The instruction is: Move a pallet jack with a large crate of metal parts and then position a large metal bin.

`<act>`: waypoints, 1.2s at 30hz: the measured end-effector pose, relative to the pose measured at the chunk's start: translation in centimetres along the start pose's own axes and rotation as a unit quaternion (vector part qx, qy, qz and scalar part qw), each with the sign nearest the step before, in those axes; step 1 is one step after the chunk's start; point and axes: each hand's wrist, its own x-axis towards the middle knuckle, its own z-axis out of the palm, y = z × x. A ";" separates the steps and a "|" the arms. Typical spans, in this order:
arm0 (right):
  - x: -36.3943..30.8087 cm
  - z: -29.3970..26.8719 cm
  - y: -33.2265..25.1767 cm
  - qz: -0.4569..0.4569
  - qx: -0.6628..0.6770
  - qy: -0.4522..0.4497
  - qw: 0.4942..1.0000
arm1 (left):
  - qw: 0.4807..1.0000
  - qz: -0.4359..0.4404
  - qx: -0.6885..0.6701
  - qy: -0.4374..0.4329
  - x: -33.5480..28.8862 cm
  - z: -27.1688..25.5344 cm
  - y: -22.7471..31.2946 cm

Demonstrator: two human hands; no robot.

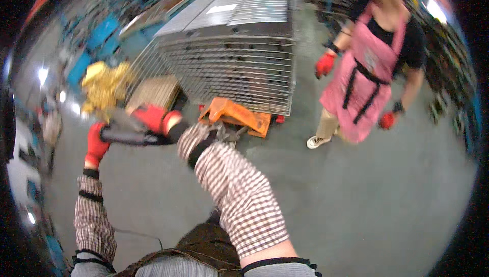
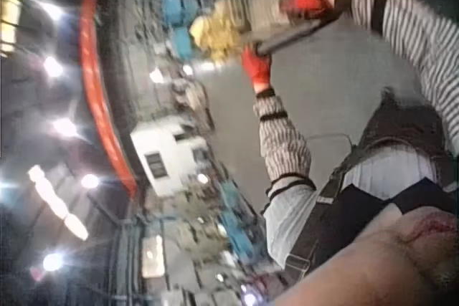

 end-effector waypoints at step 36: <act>3.1 -16.0 -8.9 0.408 -0.028 -0.222 0.885 | 0.959 0.243 -0.134 0.056 10.7 1.4 2.9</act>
